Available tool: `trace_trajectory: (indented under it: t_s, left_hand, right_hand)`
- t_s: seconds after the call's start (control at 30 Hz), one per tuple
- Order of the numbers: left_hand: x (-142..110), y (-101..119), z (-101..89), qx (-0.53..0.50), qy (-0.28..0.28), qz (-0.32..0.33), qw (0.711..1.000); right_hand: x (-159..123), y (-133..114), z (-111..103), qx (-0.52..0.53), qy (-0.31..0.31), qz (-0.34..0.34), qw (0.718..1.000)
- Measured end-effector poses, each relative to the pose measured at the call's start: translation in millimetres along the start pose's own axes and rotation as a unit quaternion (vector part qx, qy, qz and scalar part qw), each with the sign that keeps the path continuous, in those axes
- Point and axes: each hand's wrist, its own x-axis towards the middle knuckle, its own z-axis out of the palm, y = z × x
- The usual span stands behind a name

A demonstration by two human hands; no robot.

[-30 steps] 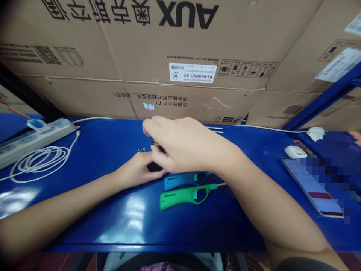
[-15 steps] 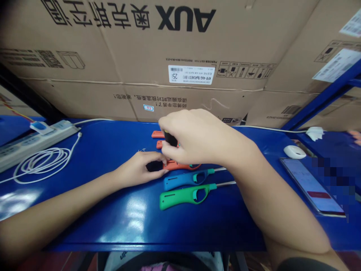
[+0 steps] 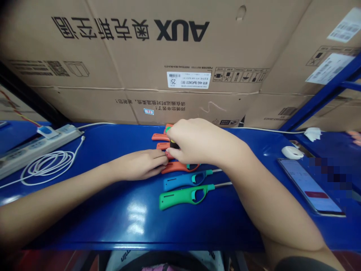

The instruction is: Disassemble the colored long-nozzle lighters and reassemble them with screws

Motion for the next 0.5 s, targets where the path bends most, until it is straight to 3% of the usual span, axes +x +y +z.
trace_trajectory:
  t_s: [0.13,0.23,0.37,0.5]
  left_hand:
    - [8,0,3.1,0.080,-0.003,0.043,0.996]
    - [10,2,0.1,0.108,-0.002,0.035,0.994]
    - [3,-1,-21.5,0.075,0.013,-0.052,0.996]
    - [-14,-23,-35.6,0.017,0.013,-0.136,0.990]
  right_hand:
    - [-1,-1,-1,0.001,-0.005,0.007,1.000]
    - [-1,0,-2,0.004,-0.005,0.010,1.000]
    - [-4,5,-1,0.014,0.020,0.000,1.000]
    - [-8,10,-3,0.027,0.054,-0.007,0.998]
